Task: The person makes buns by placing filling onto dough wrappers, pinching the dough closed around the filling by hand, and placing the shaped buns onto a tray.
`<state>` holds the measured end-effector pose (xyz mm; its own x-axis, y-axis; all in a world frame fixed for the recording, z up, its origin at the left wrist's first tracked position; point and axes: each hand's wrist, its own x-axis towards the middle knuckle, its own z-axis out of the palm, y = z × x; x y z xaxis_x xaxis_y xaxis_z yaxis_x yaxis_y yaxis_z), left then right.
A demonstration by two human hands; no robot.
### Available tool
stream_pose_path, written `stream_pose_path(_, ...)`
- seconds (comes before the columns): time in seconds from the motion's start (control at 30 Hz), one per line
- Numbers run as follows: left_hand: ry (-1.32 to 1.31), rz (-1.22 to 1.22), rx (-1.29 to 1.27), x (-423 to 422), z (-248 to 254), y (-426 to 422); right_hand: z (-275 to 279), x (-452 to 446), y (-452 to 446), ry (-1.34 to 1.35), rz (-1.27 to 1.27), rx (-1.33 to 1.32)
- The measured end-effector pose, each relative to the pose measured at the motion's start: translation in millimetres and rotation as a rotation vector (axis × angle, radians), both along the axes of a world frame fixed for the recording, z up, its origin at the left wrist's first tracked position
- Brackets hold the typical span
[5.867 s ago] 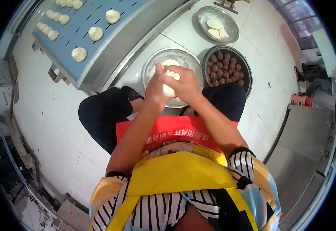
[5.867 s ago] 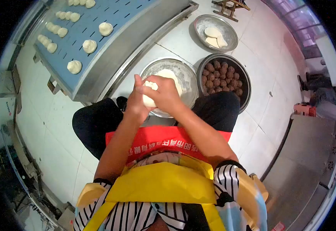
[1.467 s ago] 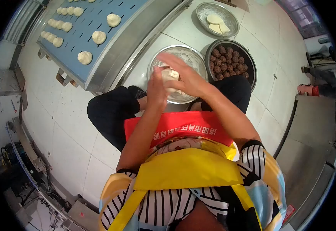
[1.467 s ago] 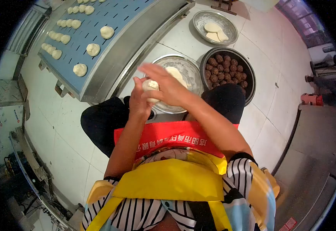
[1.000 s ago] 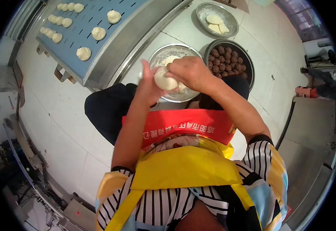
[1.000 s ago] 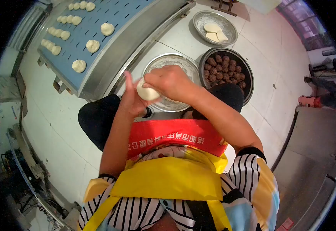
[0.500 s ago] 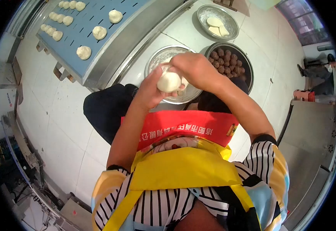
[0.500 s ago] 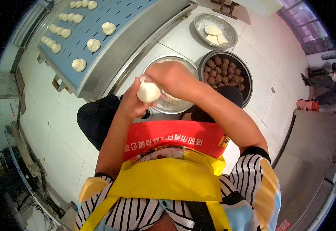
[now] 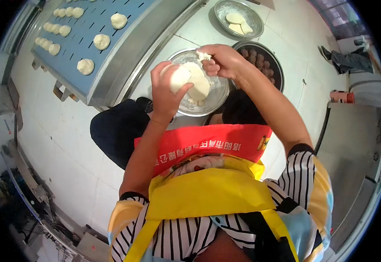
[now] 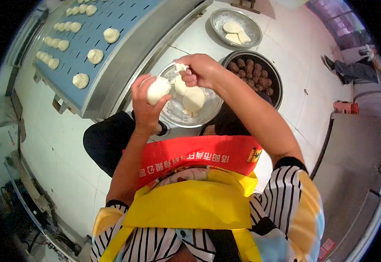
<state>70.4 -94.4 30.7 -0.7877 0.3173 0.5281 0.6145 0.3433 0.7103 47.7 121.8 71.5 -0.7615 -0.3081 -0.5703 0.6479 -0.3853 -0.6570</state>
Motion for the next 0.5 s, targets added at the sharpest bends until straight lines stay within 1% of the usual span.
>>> stream_pose_path(0.03,-0.353,-0.055,0.292,2,-6,2,-9,-1,1,0.106,-0.045,0.005)
stream_pose_path(0.1,-1.05,-0.184,0.871,3,-20,6,-26,7,-12,0.25,0.014,0.371)
stream_pose_path(0.13,-1.185,-0.202,0.974,6,-19,5,-35,10,-18,0.319,0.041,0.551)
stream_pose_path(0.17,-1.242,-0.254,1.011,8,-22,3,-47,10,-17,0.516,0.151,0.771)
stream_pose_path(0.23,-1.361,-0.357,1.082,12,-30,-3,-54,13,-20,0.909,0.377,1.198)
stream_pose_path(0.27,-1.371,-0.357,1.043,12,-32,-3,-54,17,-20,0.843,0.392,1.23)
stream_pose_path(0.33,-1.363,-0.369,1.027,10,-34,-5,-18,26,-37,0.949,0.191,0.925)
stream_pose_path(0.37,-1.357,-0.374,1.023,10,-35,-4,-8,31,-41,0.993,0.098,0.769)
stream_pose_path(0.4,-1.34,-0.296,1.022,11,-34,-2,-8,36,-44,1.227,0.194,0.973)
stream_pose_path(0.47,-1.305,-0.151,1.004,9,-28,4,2,49,-48,1.159,0.308,0.959)
stream_pose_path(0.5,-1.354,-0.181,1.037,8,-21,7,7,51,-48,1.134,0.363,0.956)
